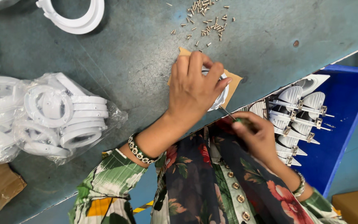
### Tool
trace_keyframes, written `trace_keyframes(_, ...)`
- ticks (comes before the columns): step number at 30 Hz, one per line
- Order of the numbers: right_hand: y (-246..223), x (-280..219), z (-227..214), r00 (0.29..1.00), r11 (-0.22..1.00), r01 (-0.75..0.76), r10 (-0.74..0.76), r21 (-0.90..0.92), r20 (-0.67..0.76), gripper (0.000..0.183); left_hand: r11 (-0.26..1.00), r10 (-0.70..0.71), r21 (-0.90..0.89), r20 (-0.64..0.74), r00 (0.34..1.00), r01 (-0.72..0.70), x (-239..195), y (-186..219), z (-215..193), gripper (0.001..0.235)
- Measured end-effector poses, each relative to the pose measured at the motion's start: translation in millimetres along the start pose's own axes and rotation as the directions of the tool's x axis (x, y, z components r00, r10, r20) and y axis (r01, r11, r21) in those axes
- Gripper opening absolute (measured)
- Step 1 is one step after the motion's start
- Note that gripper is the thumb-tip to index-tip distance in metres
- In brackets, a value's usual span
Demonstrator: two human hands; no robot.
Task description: The person assembles plastic rings by hand, inserting small screws into holes and tightening them using a screwdriver on a workbench.
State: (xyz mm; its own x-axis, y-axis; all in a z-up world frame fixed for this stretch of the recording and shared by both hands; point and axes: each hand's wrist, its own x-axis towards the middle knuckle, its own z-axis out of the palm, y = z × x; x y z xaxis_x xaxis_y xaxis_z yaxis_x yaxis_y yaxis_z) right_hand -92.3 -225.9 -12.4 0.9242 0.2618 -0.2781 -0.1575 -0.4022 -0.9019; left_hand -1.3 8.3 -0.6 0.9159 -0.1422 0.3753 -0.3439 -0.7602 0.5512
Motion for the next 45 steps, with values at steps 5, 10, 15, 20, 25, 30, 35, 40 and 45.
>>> trace_keyframes(5, 33, -4, -23, 0.748, 0.415, -0.664, 0.353, 0.622, 0.562, 0.027, 0.989, 0.042, -0.14, 0.008, 0.999, -0.04, 2, -10, -6, 0.028)
trace_keyframes(10, 28, 6, -19, 0.814, 0.545, -0.58, 0.413, 0.605, 0.408, 0.027, 0.994, 0.039, -0.099, 0.014, 0.999, -0.038, 2, -9, -4, 0.022)
trace_keyframes(15, -21, 9, 0, 0.957, 0.883, 0.192, -0.266, -0.428, -0.119, 0.028, 0.992, 0.008, -0.127, 0.011, 1.0, -0.006, 5, -9, -3, 0.021)
trace_keyframes(20, -15, 1, -6, 0.992, 0.993, -0.109, 0.111, 0.035, -0.058, 0.019, 0.992, 0.014, -0.126, 0.0, 1.0, -0.014, 2, -9, -3, 0.02)
trace_keyframes(25, 10, -5, -19, 0.897, 0.833, -0.443, 0.414, 0.333, 0.156, 0.028, 0.991, 0.012, -0.131, 0.01, 1.0, -0.01, 2, -9, -4, 0.02)
trace_keyframes(30, 0, 5, -8, 0.979, 0.937, -0.195, 0.205, 0.291, -0.004, 0.02, 0.989, 0.006, -0.149, -0.002, 1.0, -0.006, 1, -9, -4, 0.019)
trace_keyframes(35, 6, 4, -6, 0.936, 0.819, -0.347, 0.328, 0.457, 0.124, 0.02, 0.988, 0.006, -0.154, -0.013, 1.0, -0.008, -1, -9, -3, 0.02)
trace_keyframes(40, 26, -5, -14, 0.926, 0.78, -0.376, 0.305, 0.501, 0.221, 0.041, 0.989, 0.016, -0.149, -0.022, 1.0, -0.019, 0, -10, -3, 0.022)
trace_keyframes(45, 29, -1, -12, 0.96, 0.925, -0.28, 0.274, 0.257, 0.06, 0.021, 0.989, 0.018, -0.146, -0.03, 0.999, -0.022, 0, -10, -3, 0.022)
